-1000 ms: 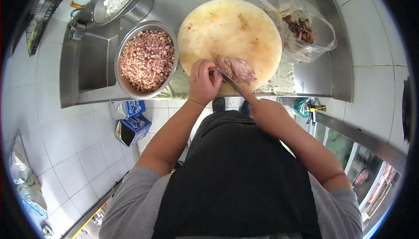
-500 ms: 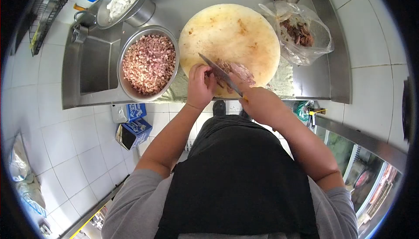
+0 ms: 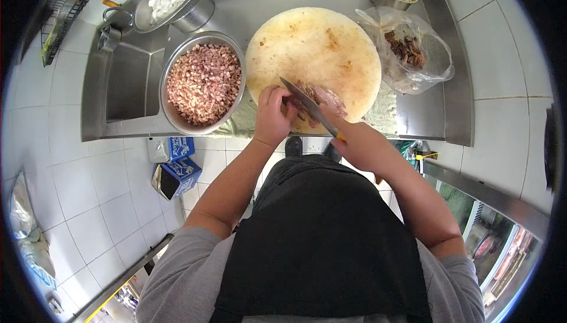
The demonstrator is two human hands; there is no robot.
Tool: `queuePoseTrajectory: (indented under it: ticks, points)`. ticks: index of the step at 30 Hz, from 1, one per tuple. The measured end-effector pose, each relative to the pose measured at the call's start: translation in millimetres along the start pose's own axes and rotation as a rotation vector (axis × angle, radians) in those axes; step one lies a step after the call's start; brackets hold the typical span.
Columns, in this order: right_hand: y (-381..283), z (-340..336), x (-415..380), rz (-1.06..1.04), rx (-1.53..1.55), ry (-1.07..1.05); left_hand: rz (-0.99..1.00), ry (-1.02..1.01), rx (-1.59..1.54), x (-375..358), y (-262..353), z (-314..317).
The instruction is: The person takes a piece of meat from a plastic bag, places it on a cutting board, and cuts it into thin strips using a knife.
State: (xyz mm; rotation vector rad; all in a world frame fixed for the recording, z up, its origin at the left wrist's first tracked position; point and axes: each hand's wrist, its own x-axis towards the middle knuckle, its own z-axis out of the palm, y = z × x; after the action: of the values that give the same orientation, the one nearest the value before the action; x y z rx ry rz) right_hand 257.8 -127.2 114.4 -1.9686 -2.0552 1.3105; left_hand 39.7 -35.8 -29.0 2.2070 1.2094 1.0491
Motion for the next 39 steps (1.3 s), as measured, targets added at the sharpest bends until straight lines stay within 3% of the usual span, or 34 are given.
queuePoseTrajectory:
  ticks: [6, 10, 12, 13, 15, 19, 21, 25, 28, 30, 31, 33, 34, 37, 39]
  points:
    - [12.3, -5.5, -15.5, -0.023, 0.044, -0.038, 0.039, 0.014, 0.001, 0.2, -3.4, 1.5]
    - [16.4, 9.5, 28.8, -0.041, 0.011, -0.013, 0.013, -0.010, -0.021, 0.9, -6.3, -0.4]
    - [28.7, 35.6, 64.1, -0.583, -0.186, 0.649, 0.004, -0.025, -0.035, 0.4, -6.1, 1.1]
    - [27.2, 31.9, 65.3, -0.578, -0.186, 0.654, -0.001, -0.028, -0.031, 1.2, -7.7, 1.7]
    - [14.5, 16.4, 61.2, -0.188, -0.014, 0.088, -0.007, -0.029, -0.025, 1.0, -7.4, 1.5]
    - [10.3, -6.5, 26.7, -0.168, 0.020, 0.021, 0.005, 0.024, -0.014, 1.4, 0.4, -0.4]
    - [8.6, -17.1, 12.9, -0.011, -0.017, -0.105, -0.004, 0.034, -0.023, -1.5, -1.0, 1.6]
    - [2.6, -17.9, 12.1, -0.018, -0.059, -0.070, -0.024, 0.008, -0.041, -1.1, -6.5, 3.3]
    - [-4.0, -20.0, 24.1, 0.101, 0.098, -0.193, -0.085, -0.001, -0.090, -1.8, -11.7, 6.8]
    - [20.2, 9.0, 40.1, -0.188, 0.088, 0.039, -0.087, 0.018, -0.106, -3.5, -15.6, 8.5]
    - [32.9, 27.0, 53.1, -0.182, 0.090, 0.046, -0.098, 0.007, -0.113, -3.3, -16.2, 8.2]
    - [41.8, 49.4, 71.7, -0.445, 0.011, 0.355, -0.102, -0.008, -0.124, -2.0, -14.7, 6.3]
    - [41.2, 51.4, 69.9, -0.441, 0.012, 0.363, -0.082, -0.015, -0.072, -1.2, -13.4, 4.5]
    - [24.7, 38.8, 42.5, -0.310, -0.038, 0.268, -0.052, -0.025, -0.028, -0.9, -10.6, 1.5]
    - [4.6, 9.6, 11.1, -0.026, 0.061, -0.067, -0.054, -0.017, -0.034, 0.0, -9.7, 1.4]
